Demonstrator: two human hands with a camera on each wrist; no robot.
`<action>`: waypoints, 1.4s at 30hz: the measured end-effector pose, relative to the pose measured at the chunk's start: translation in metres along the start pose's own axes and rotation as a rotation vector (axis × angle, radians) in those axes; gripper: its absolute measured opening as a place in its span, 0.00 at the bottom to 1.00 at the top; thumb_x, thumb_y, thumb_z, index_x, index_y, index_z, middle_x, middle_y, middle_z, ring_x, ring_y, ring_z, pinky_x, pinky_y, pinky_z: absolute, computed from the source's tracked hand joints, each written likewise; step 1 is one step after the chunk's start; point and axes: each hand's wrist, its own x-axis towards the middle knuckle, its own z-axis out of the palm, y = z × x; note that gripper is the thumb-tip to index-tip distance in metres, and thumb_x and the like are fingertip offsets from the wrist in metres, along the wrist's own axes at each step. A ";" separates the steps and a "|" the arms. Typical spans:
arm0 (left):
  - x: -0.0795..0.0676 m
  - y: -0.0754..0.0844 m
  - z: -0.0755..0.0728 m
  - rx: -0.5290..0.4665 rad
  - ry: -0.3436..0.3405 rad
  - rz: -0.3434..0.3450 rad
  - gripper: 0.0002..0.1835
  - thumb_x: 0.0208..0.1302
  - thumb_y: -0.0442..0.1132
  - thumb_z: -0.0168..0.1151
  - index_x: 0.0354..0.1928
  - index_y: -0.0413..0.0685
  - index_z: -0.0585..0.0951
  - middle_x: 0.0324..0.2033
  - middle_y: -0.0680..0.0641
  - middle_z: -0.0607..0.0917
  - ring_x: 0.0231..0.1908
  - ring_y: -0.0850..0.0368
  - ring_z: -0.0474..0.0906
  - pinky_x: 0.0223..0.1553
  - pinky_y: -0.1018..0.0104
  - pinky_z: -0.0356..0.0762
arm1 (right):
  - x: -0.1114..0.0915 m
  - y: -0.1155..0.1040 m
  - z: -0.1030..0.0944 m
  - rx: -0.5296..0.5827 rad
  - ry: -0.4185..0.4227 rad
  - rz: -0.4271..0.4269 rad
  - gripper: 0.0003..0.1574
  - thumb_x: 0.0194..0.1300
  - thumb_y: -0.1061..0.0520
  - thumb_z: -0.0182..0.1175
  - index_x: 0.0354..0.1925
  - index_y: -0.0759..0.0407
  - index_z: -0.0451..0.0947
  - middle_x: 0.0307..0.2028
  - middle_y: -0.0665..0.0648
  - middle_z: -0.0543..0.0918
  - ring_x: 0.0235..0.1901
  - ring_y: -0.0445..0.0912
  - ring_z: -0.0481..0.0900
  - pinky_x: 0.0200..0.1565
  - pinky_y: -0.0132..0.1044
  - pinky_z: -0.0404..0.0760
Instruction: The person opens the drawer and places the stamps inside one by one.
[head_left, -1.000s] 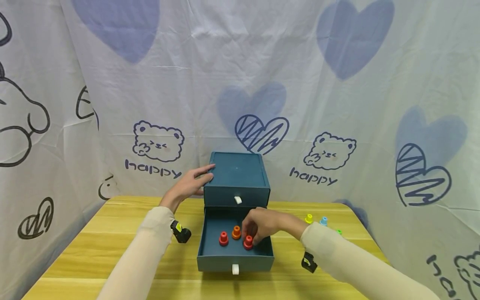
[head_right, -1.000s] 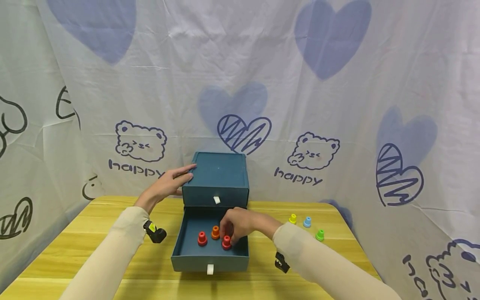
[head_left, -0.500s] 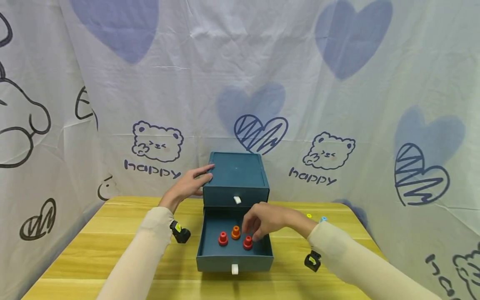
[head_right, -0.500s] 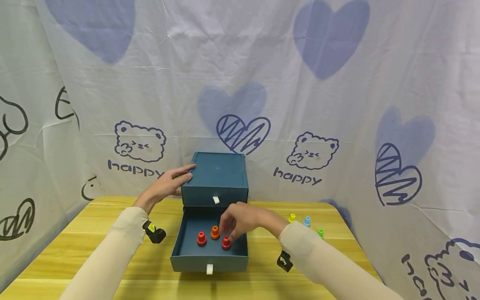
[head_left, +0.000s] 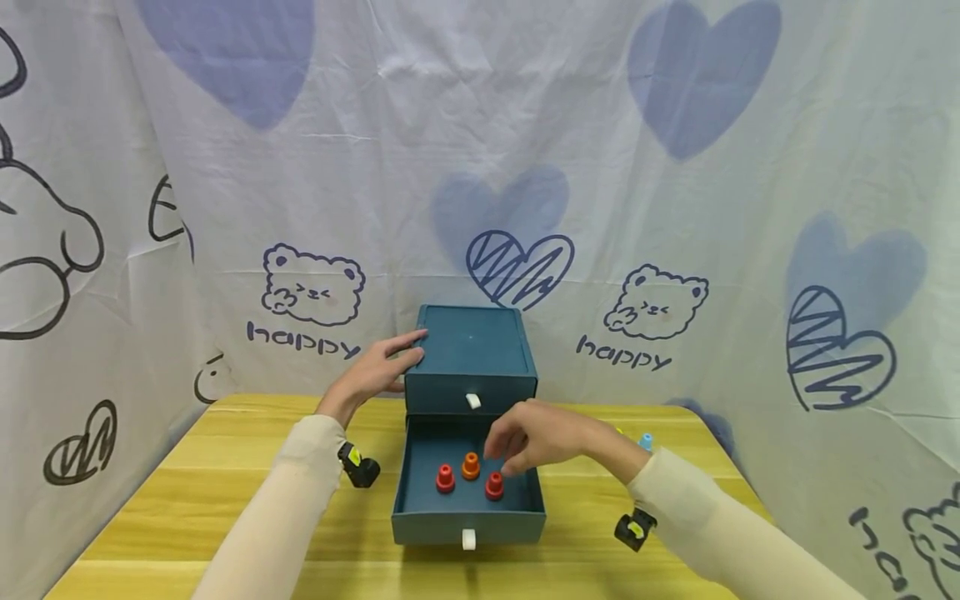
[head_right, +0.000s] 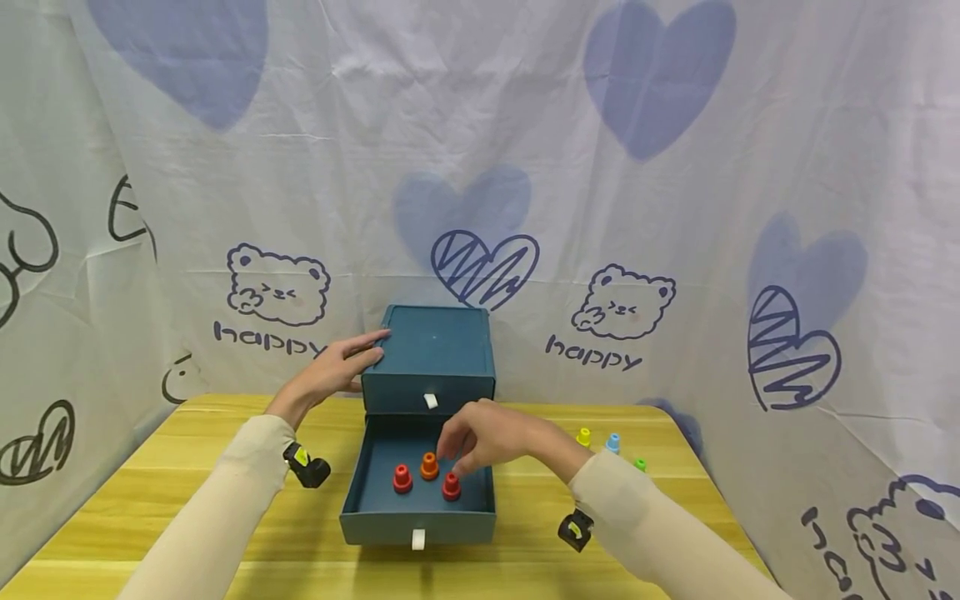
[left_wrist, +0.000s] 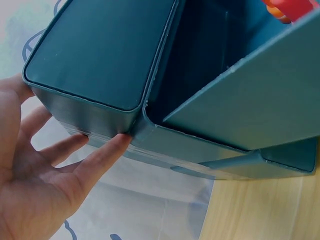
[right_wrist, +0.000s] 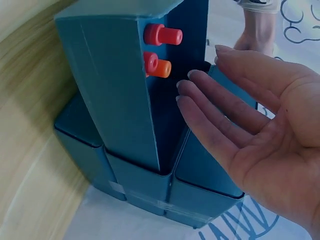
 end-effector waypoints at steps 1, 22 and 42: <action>0.000 0.000 0.000 -0.002 0.001 0.000 0.33 0.81 0.52 0.49 0.82 0.55 0.58 0.82 0.38 0.52 0.76 0.29 0.60 0.65 0.38 0.77 | -0.001 -0.001 0.000 -0.003 0.006 -0.002 0.15 0.64 0.60 0.72 0.50 0.58 0.87 0.49 0.60 0.90 0.41 0.37 0.86 0.46 0.25 0.85; 0.000 0.001 -0.002 -0.049 0.019 -0.024 0.32 0.81 0.48 0.50 0.82 0.53 0.58 0.81 0.33 0.52 0.75 0.27 0.61 0.63 0.37 0.78 | -0.027 -0.027 0.015 0.047 0.054 0.002 0.09 0.68 0.57 0.69 0.46 0.50 0.88 0.42 0.49 0.91 0.35 0.32 0.84 0.43 0.24 0.85; 0.000 -0.001 -0.002 -0.058 -0.008 -0.028 0.32 0.82 0.51 0.48 0.82 0.55 0.58 0.81 0.33 0.52 0.78 0.32 0.56 0.67 0.37 0.74 | -0.029 -0.035 0.052 0.145 0.072 -0.062 0.10 0.66 0.60 0.71 0.46 0.58 0.88 0.36 0.49 0.91 0.33 0.28 0.84 0.40 0.24 0.86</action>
